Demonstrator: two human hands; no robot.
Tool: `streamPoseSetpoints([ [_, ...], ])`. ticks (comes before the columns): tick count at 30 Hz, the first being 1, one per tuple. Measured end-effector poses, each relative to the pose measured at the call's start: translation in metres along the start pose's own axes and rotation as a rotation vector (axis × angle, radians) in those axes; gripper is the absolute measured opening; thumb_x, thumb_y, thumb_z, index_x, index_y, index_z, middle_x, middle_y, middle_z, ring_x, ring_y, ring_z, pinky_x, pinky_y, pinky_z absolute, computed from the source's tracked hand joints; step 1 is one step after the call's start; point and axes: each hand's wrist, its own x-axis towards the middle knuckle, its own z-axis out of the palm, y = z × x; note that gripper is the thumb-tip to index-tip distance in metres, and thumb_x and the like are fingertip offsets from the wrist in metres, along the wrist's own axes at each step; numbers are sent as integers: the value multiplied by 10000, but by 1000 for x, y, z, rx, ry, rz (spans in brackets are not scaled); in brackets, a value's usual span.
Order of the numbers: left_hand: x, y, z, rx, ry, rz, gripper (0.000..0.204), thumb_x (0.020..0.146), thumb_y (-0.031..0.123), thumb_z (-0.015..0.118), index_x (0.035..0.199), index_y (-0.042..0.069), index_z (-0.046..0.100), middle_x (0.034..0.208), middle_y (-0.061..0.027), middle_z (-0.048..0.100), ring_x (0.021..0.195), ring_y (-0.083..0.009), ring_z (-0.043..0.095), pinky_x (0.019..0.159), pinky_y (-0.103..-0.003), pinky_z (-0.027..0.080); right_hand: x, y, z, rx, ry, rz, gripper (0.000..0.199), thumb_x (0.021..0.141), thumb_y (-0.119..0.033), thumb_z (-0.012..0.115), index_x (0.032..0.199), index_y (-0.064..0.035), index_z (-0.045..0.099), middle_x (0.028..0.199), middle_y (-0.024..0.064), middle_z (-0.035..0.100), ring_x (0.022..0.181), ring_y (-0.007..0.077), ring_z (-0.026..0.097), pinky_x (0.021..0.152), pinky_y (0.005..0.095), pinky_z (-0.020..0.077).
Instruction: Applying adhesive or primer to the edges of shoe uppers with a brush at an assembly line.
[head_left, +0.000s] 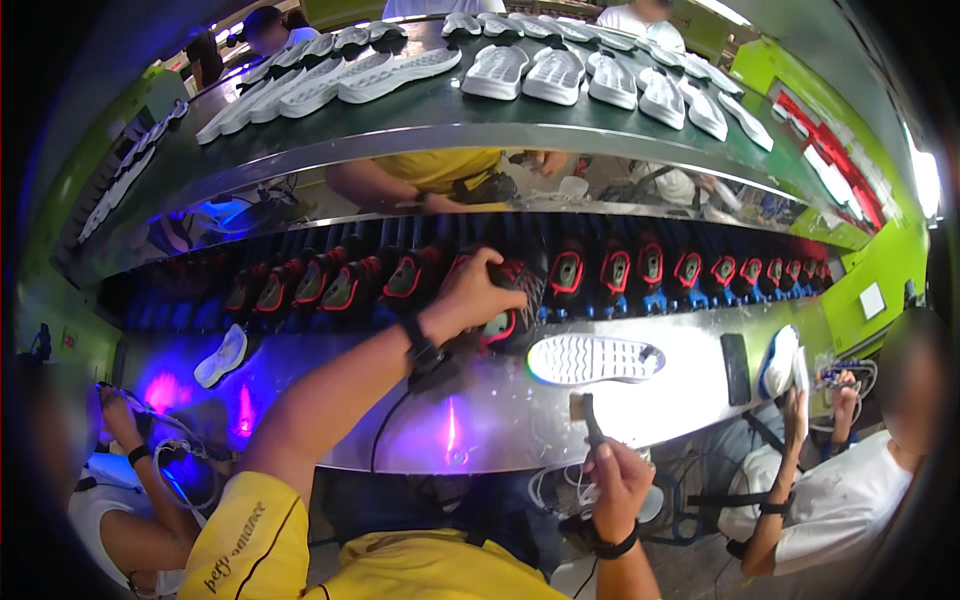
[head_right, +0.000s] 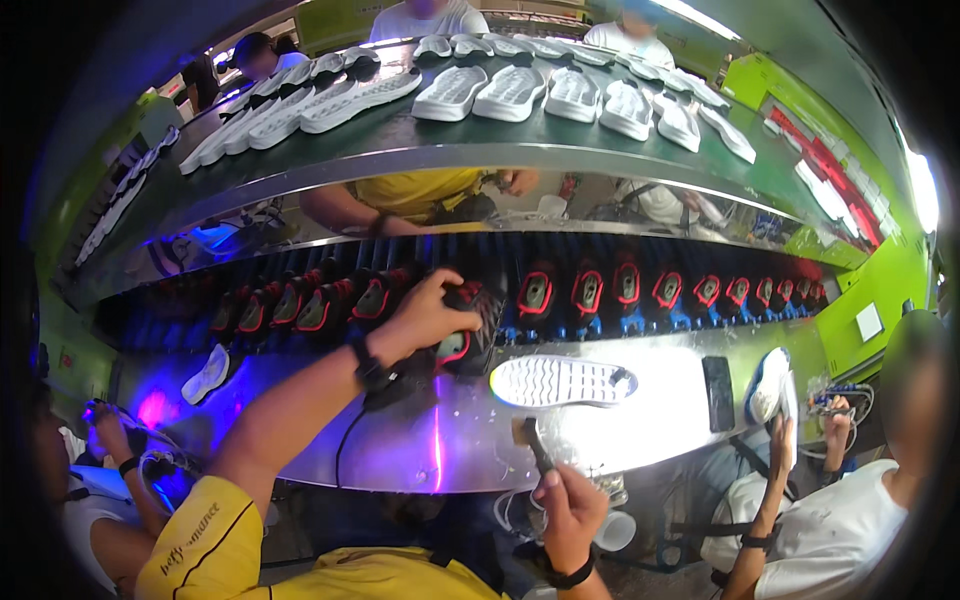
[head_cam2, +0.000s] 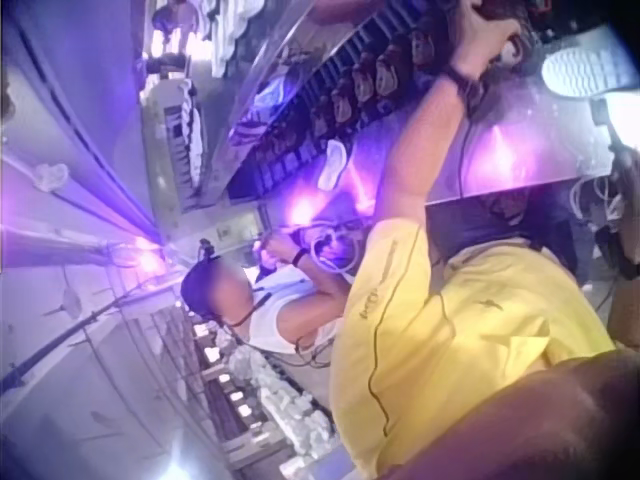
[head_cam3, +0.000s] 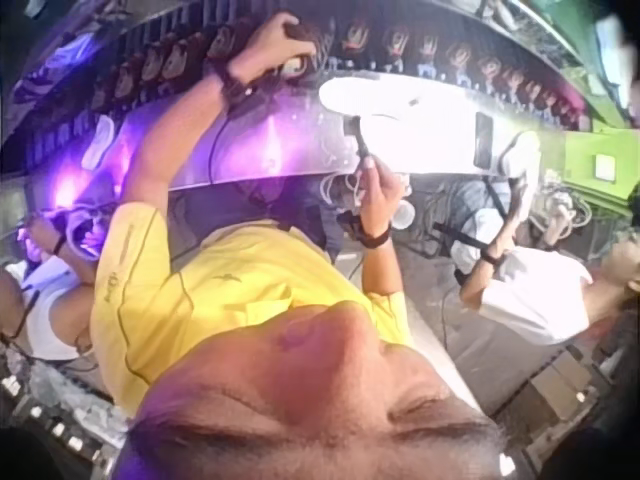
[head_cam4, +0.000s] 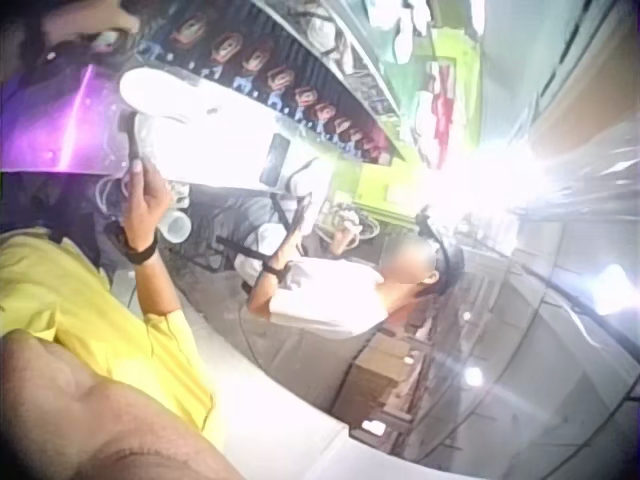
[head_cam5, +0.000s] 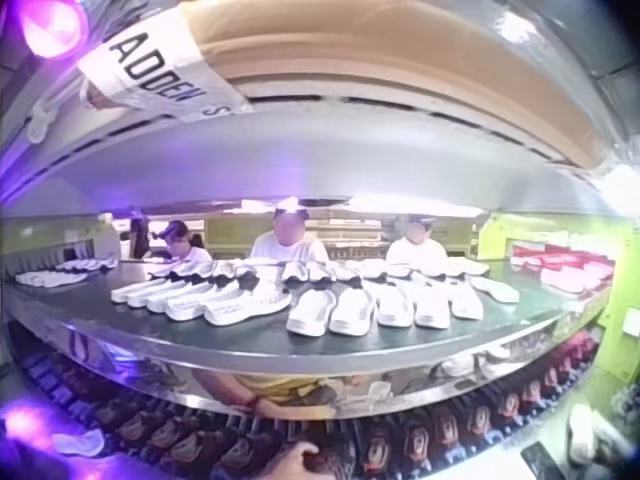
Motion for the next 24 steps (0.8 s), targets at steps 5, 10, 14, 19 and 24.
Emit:
streamPoseSetpoints([
  [5, 111, -7, 45, 296, 16, 41, 683, 710, 377, 881, 1292, 63, 709, 1142, -236, 762, 1082, -398, 739, 953, -469, 575, 3, 30, -7, -3, 100, 38, 233, 1058, -120, 667, 1117, 82, 766, 771, 17, 687, 635, 40, 505, 577, 224, 345],
  [10, 160, -49, 72, 433, -38, 241, 529, 839, 433, 803, 1239, 91, 747, 1163, -185, 778, 1112, -397, 730, 956, -498, 575, 16, 41, -10, -13, 105, 82, 237, 1063, -124, 662, 1126, 77, 769, 768, 18, 686, 633, 34, 502, 574, 226, 341],
  [14, 153, -51, 39, 328, 17, 389, 420, 933, 368, 720, 1236, 77, 745, 1116, -215, 766, 1069, -428, 727, 946, -527, 565, 26, 44, -9, -3, 107, 89, 247, 1060, -115, 660, 1150, 89, 764, 767, 21, 682, 617, 34, 488, 573, 225, 342],
  [19, 78, -46, -59, 622, 313, 331, 425, 879, 303, 729, 1256, 109, 736, 1125, -203, 760, 1030, -437, 725, 935, -537, 574, 15, 30, 5, 24, 105, 68, 259, 1058, -119, 668, 1168, 97, 760, 769, 34, 691, 619, 40, 501, 577, 223, 354],
  [24, 30, -123, -102, 451, 58, 150, 506, 744, 351, 837, 1187, 119, 763, 1110, -175, 786, 1065, -385, 748, 954, -490, 596, -21, 21, 25, 22, 55, 36, 273, 1063, -137, 672, 1183, 93, 758, 771, 39, 697, 615, 42, 503, 576, 220, 347],
])
